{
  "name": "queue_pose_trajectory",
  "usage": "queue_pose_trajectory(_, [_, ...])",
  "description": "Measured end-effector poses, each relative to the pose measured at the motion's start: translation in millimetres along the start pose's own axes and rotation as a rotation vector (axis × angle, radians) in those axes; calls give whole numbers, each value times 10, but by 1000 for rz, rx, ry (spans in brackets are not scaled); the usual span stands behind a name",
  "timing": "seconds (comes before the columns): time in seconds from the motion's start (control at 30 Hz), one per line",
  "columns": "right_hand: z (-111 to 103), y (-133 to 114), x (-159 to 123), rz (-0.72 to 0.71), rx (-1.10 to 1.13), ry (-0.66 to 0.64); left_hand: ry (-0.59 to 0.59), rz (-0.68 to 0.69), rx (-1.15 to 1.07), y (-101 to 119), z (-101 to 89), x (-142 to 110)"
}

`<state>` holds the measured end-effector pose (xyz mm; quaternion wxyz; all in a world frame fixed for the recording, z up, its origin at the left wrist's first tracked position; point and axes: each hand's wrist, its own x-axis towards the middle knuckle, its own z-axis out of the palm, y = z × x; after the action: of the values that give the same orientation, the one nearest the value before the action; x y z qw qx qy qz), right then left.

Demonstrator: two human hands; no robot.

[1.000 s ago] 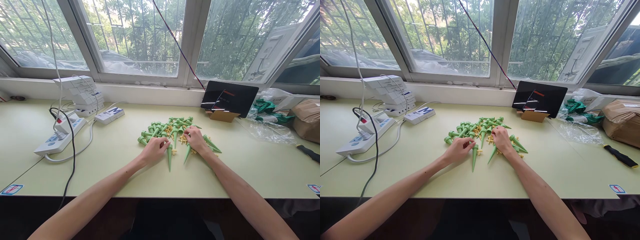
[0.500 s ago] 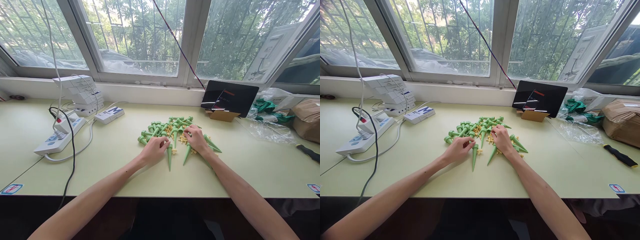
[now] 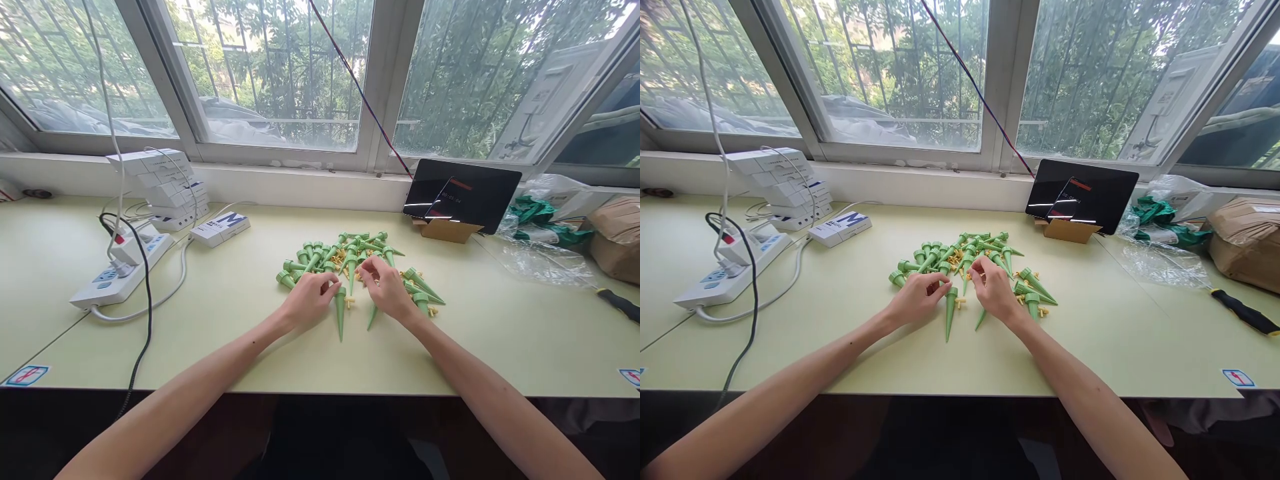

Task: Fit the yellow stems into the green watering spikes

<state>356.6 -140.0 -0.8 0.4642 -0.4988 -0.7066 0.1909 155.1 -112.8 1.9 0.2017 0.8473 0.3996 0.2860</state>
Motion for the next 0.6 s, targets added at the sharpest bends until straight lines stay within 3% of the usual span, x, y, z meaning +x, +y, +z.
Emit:
queue_pose_trajectory(0.23, [19,-27,-37,57,58,-84,0,8,11,-2,5,7])
queue_pose_trajectory(0.6, [1,-33,-46,51,-69,-154,-13,12,17,-3,3,10])
